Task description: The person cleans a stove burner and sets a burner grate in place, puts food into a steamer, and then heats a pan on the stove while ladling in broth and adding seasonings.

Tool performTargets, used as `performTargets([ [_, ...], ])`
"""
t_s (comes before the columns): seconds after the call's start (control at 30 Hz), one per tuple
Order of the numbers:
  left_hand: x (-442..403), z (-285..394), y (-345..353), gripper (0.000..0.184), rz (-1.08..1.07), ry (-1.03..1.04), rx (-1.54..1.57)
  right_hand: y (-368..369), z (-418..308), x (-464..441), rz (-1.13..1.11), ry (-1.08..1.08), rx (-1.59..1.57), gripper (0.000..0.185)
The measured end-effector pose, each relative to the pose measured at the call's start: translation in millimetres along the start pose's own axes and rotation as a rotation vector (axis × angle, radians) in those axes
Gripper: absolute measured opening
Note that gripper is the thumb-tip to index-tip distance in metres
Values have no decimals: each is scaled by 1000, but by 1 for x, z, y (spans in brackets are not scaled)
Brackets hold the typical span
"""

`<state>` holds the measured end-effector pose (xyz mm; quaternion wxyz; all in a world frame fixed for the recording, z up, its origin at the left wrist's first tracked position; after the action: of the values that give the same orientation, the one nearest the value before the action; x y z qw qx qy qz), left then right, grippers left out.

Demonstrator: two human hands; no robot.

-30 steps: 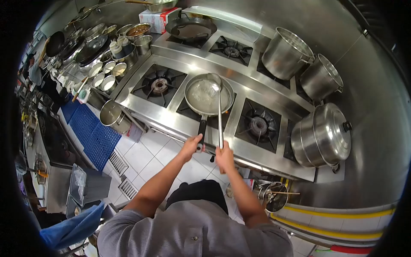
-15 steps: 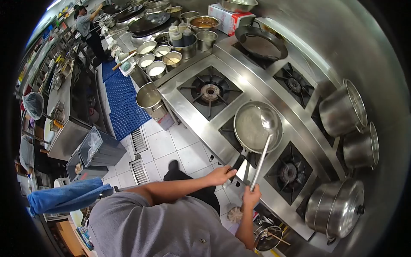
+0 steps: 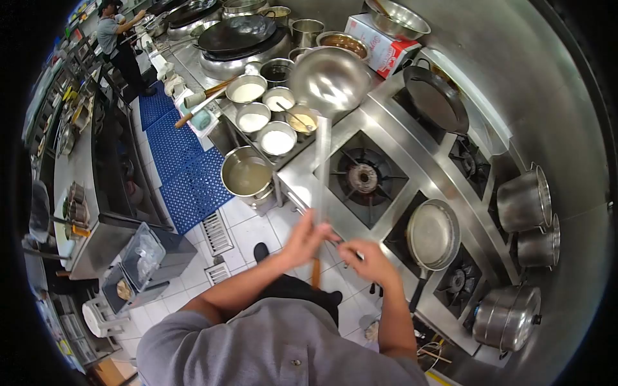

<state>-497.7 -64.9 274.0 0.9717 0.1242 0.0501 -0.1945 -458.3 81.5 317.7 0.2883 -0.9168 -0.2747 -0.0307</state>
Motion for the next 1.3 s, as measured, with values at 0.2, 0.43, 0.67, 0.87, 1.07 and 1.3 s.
performTargets([
  [0.2,84,61,-253,24,434,-128,-325,-63,-42,-224,598,-130,174,23],
  [0.43,185,73,-325,23,647,-292,-43,-51,-5,-455,417,-177,659,41],
  [0.67,190,60,-308,31,775,-408,162,-75,-27,-416,367,-167,644,20],
  [0.87,131,68,-298,37,762,-397,253,-82,-16,-328,490,-302,750,11],
  [1.07,59,82,-285,40,686,-442,130,-74,-70,-310,797,-544,456,15],
  [1.3,8,88,-294,38,555,-506,85,-3,-32,-408,610,-416,214,15],
])
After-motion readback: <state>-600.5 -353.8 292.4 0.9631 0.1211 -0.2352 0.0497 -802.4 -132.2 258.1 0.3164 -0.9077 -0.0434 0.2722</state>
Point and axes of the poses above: each hand's wrist, its own x-axis away from the middle knuckle, its own y-axis out of the palm, z = x × y, the point moved 8 cm from there along -x, towards the middle knuckle, and after that the axes turned 6 degrees about -z, right-handed, at the moved point
